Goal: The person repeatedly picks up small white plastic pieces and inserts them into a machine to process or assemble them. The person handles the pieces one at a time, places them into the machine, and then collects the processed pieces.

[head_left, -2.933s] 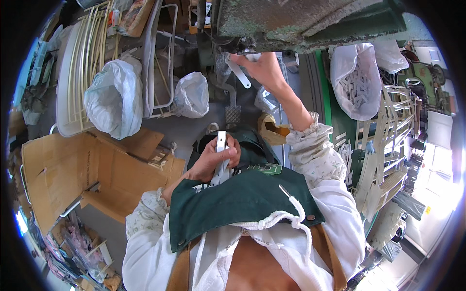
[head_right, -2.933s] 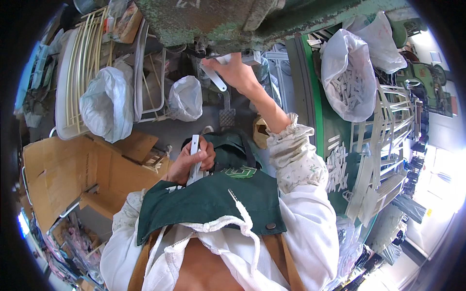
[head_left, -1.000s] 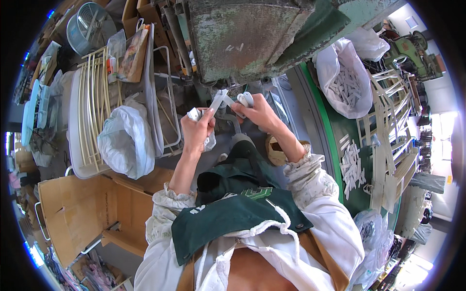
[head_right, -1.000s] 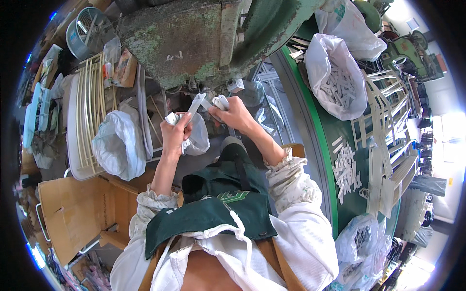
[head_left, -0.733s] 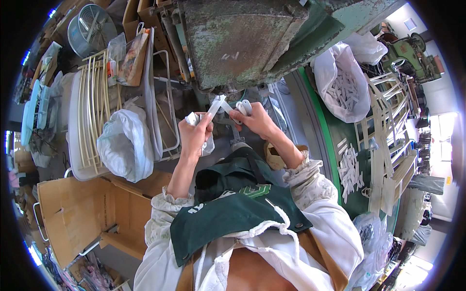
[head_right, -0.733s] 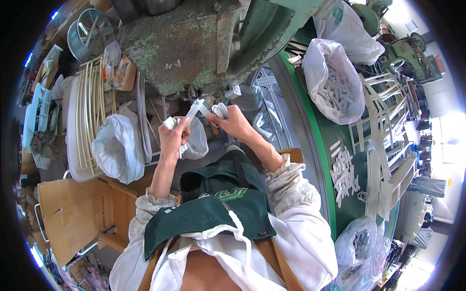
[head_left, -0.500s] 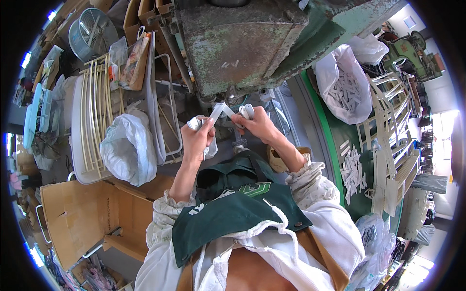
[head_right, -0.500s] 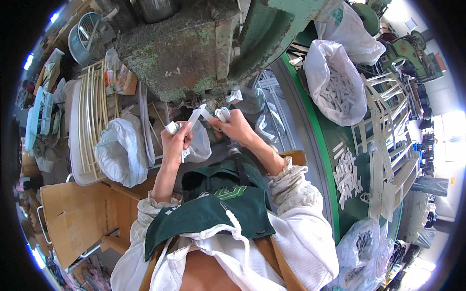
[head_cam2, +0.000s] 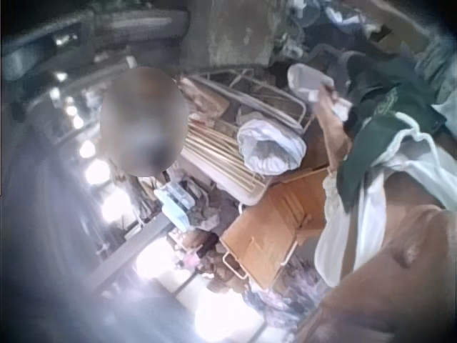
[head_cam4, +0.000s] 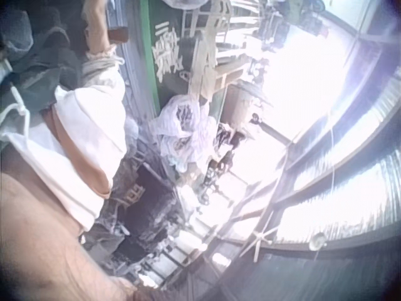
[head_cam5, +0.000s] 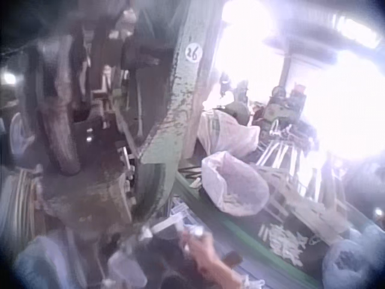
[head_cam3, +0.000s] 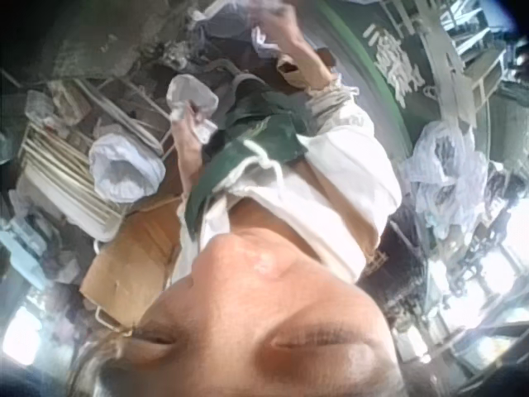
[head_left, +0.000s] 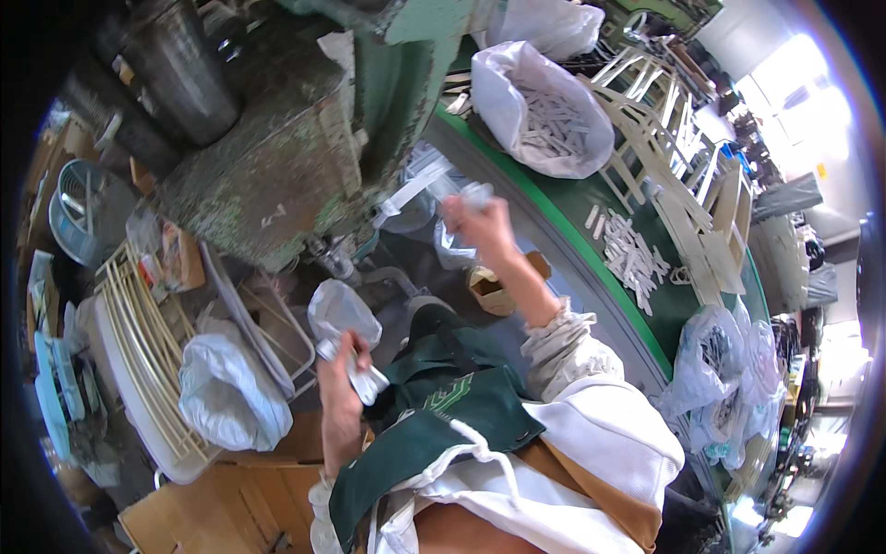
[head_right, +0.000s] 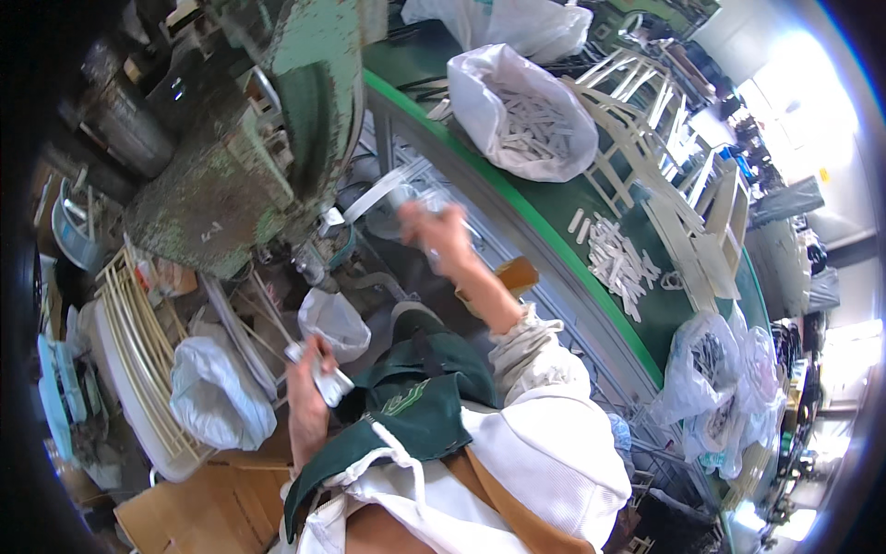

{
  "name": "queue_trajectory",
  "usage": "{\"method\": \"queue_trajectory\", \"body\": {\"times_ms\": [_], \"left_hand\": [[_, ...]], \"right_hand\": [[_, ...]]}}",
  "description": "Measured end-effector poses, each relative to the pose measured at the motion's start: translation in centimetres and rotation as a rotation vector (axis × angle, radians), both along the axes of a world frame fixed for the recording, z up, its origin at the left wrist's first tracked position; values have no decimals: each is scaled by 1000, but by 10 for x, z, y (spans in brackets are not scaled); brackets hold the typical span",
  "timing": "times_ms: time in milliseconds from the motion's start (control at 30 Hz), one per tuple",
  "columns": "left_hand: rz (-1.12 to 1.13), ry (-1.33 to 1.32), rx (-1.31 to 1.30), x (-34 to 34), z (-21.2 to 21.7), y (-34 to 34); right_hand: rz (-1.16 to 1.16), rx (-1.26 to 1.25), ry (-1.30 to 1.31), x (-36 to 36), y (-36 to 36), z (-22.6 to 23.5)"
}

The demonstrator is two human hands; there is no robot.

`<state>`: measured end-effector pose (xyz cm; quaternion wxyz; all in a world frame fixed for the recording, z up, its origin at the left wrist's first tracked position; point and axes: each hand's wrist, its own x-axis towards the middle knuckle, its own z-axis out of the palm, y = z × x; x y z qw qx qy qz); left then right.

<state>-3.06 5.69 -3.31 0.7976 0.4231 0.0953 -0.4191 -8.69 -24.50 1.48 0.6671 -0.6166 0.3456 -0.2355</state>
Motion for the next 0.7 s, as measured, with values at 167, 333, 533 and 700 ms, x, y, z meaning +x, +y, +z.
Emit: {"method": "queue_trajectory", "body": {"times_ms": [167,333,533,700], "left_hand": [[-381,232,-71,-65,-21,-6],[-514,-80,-55,-61,-12,26],[-4,177,-228,-18,-27,-20],[208,-103,-131,28,11,-62]], "right_hand": [[-527,-526,348,-70,-270,-43],[-25,-732,401,-8,-177,-61],[689,113,-91,38,65,4],[587,91,-185,51,95,3]]}}
